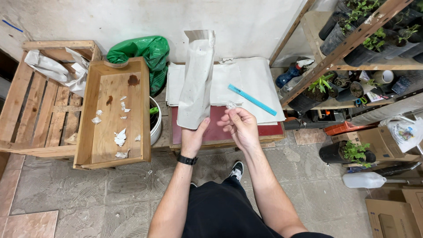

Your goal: The person folds white paper into cone-shaped sleeves, places small potted plants inside, and sets the wrapped plants on a nearby shelf. The person repeats the folding and wrapping process for multiple plants.

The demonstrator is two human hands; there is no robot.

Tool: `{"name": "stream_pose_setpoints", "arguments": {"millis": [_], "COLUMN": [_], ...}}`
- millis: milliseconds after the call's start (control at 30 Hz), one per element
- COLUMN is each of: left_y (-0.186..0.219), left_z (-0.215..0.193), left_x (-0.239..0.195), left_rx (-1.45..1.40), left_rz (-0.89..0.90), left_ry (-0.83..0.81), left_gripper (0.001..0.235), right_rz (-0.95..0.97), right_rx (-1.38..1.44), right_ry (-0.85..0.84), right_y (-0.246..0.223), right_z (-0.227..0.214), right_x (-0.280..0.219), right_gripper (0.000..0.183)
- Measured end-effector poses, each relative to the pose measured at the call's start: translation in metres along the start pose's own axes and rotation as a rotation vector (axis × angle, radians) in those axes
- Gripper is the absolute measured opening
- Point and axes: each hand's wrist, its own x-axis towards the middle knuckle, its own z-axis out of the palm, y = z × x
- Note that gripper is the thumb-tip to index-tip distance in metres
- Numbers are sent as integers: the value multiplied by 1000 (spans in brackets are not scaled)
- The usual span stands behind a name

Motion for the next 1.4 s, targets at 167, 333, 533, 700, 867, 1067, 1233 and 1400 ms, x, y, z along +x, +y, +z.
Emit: {"name": "stream_pose_setpoints", "arguments": {"millis": [167,333,533,700,867,1067,1233,1400], "left_y": [-5,0,6,2,5,-15,-5,5], "left_z": [-1,-2,-14,-41,-79,-126,-152,-166], "left_x": [-1,-3,-4,-11,-27,-49,-69,-84], "left_rx": [-8,-20,3,-16,-25,-29,-31,-40], "left_rz": [4,-15,-16,0,8,31,66,52], "left_ry": [2,9,56,144,286,473,585,657], "left_gripper": [77,79,78,76,76,72,71,75], "right_rz": [6,16,-21,-15,32,78,189,-209], "right_rx": [-19,-42,-101,-162,-237,-455,-598,-1077], "right_ry": [4,34,-5,-87,-120,-254,-381,-477], "right_y": [-9,-3,11,35,69,93,132,193], "right_z": [13,4,14,31,54,117,164,184], "right_x": [-3,4,10,19,30,43,67,107], "right_gripper": [20,21,23,28,34,21,20,32]}}
